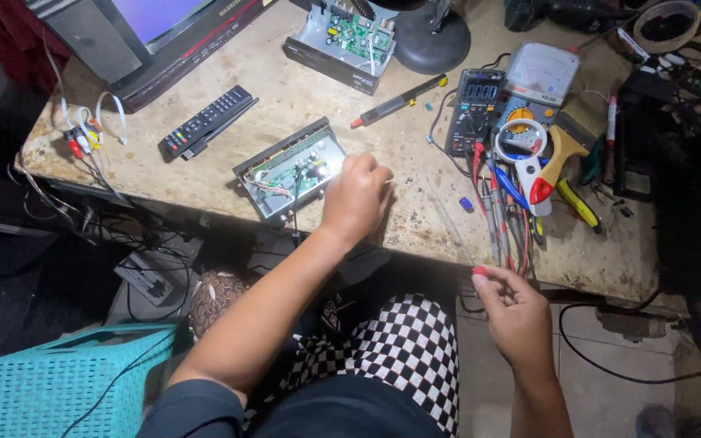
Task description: Disassembling and testing an electronic device, likely a car head unit, using a screwdriver and multimeter on a repair bench.
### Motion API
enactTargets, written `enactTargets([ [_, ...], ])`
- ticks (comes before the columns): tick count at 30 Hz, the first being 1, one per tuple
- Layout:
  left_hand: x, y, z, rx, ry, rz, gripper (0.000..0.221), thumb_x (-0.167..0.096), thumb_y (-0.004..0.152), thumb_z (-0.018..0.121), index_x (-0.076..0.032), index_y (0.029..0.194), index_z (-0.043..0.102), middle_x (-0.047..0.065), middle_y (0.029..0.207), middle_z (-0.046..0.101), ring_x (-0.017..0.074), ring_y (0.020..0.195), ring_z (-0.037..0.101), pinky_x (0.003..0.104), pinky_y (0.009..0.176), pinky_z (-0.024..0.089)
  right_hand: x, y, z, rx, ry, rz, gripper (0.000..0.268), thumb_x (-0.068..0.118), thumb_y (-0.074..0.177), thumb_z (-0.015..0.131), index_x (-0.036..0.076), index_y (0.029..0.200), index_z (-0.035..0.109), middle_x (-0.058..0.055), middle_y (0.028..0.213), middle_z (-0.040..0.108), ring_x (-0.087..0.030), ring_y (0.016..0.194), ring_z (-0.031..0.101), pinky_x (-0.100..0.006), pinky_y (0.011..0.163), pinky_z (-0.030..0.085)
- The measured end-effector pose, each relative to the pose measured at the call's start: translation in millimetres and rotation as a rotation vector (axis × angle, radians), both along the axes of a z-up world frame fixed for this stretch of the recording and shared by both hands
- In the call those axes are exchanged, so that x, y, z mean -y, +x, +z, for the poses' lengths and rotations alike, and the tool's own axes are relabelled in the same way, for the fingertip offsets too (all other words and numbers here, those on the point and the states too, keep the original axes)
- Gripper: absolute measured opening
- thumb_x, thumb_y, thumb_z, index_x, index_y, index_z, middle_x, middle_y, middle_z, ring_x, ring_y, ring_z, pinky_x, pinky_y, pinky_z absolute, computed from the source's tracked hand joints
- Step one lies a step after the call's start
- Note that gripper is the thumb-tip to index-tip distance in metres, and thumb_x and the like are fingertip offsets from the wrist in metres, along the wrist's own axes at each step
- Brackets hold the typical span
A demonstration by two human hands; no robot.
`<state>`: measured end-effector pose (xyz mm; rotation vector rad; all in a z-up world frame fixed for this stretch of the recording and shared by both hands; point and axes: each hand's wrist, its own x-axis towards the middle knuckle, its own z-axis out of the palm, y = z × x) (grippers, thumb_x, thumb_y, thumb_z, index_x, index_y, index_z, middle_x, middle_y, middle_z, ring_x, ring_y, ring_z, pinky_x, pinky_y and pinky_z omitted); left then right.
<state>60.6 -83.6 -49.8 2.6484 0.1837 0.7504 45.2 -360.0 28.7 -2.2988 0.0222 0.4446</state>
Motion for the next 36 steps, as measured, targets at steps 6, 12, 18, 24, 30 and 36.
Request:
enactTargets([
  [6,21,37,-20,-0.131,-0.253,0.017,0.028,-0.027,0.09,0.081,-0.003,0.079,0.074,0.01,0.079,0.06,0.0295,0.076,0.06,0.041,0.055,0.052,11,0,-7,-0.009,0.017,-0.007,0.03,0.016,0.096,0.07,0.012,0.125,0.077,-0.004,0.084,0.069,-0.013,0.066,0.056,-0.022,0.048,0.041],
  [12,16,30,-24,-0.064,-0.221,0.018,0.026,-0.016,0.096,0.073,-0.001,0.076,0.065,0.011,0.078,0.058,0.0291,0.071,0.057,0.042,0.052,0.048,24,1,-29,0.089,0.154,0.044,0.026,0.013,0.095,0.07,0.008,0.119,0.076,-0.006,0.081,0.072,-0.012,0.063,0.062,-0.022,0.047,0.05],
  [18,16,-3,19,-0.109,-0.851,0.19,0.011,-0.022,0.095,0.068,-0.012,0.095,0.072,0.004,0.096,0.074,0.0196,0.09,0.069,0.035,0.079,0.055,5,-14,-28,0.036,0.178,0.033,0.029,0.015,0.092,0.071,0.01,0.12,0.077,-0.009,0.092,0.08,-0.017,0.082,0.075,-0.026,0.065,0.061],
  [24,4,-27,17,-0.235,-1.676,0.084,0.039,-0.018,0.097,0.065,-0.002,0.132,0.068,0.006,0.096,0.074,0.0112,0.081,0.069,0.021,0.081,0.059,-13,-34,-33,0.083,0.262,0.126,0.027,0.017,0.089,0.073,0.009,0.114,0.079,-0.005,0.108,0.082,-0.014,0.098,0.075,-0.026,0.086,0.06],
  [30,-6,-43,-5,-0.072,-2.188,0.051,0.025,-0.017,0.094,0.07,0.0,0.11,0.063,0.009,0.096,0.063,0.0113,0.076,0.062,0.019,0.068,0.059,-22,-48,-40,0.071,0.291,0.135,0.027,0.017,0.088,0.073,0.008,0.113,0.08,-0.006,0.108,0.083,-0.014,0.1,0.076,-0.027,0.093,0.059],
  [36,-11,-58,-12,-0.061,-2.228,0.131,0.029,-0.013,0.091,0.072,0.0,0.115,0.064,0.01,0.11,0.067,0.0116,0.081,0.067,0.019,0.075,0.061,-25,-54,-44,0.101,0.244,0.21,0.028,0.019,0.088,0.073,0.011,0.114,0.08,-0.004,0.107,0.083,-0.015,0.098,0.075,-0.028,0.09,0.059],
])
